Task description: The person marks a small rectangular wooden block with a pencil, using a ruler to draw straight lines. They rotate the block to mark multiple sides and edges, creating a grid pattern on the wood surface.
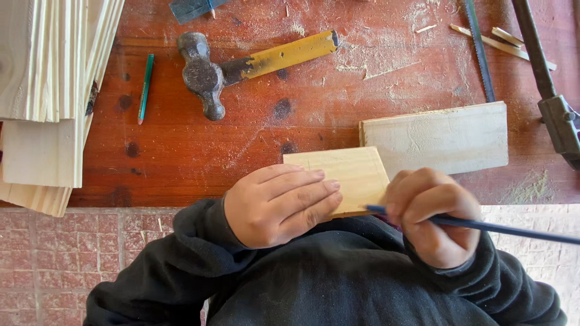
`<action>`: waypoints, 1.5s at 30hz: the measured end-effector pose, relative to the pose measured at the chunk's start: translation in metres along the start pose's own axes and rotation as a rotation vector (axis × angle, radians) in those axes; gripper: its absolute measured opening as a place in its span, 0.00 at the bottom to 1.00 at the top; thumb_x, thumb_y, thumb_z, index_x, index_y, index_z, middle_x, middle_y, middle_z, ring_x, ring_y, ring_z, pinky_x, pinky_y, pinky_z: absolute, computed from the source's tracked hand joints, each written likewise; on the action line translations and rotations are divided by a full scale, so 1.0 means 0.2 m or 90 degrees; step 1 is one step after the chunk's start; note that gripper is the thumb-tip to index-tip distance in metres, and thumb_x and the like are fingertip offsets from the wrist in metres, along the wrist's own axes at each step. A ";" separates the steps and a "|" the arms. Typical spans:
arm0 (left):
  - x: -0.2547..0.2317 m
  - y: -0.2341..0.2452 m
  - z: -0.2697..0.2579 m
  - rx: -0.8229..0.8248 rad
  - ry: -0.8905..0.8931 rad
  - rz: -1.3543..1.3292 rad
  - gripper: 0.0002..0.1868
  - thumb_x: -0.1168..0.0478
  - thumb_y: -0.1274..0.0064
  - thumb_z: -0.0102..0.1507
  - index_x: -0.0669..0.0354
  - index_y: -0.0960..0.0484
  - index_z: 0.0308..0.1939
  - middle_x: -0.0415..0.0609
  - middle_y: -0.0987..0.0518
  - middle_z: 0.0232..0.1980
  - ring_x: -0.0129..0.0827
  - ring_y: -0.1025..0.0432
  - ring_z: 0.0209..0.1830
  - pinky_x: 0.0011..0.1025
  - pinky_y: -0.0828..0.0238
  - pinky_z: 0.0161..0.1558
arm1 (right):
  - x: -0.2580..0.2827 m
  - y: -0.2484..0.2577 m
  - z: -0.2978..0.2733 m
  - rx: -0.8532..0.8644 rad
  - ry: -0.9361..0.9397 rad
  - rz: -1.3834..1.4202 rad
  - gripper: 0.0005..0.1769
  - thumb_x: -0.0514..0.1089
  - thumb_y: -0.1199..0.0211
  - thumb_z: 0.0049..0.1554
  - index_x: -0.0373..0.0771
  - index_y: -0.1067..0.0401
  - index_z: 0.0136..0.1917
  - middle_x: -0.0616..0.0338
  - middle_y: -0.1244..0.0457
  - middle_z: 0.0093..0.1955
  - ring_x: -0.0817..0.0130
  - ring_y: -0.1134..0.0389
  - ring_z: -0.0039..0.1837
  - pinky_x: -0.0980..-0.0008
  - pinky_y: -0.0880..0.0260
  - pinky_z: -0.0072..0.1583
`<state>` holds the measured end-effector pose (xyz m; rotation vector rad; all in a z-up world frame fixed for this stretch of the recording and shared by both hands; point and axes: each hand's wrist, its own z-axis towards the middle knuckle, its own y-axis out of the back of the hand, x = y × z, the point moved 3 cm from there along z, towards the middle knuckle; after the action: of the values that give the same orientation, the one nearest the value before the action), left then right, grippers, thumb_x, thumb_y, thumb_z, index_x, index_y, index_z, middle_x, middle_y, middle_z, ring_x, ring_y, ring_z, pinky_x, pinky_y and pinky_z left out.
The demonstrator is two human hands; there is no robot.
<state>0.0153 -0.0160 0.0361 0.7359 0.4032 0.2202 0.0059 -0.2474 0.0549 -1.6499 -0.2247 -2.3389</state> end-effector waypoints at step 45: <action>0.00 -0.44 0.33 0.045 0.214 -0.126 0.17 0.65 0.47 0.72 0.61 0.29 0.63 0.58 0.28 0.57 0.50 0.25 0.54 0.43 0.24 0.59 | 0.11 0.42 0.22 -0.009 -0.020 -0.132 0.11 0.44 0.52 0.69 0.33 0.44 0.50 0.57 0.41 0.33 0.74 0.42 0.32 0.76 0.41 0.38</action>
<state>0.0481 -0.1197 0.0211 0.7235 0.8029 0.1436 0.0649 -0.3167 0.0877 -1.7463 -0.4037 -2.4684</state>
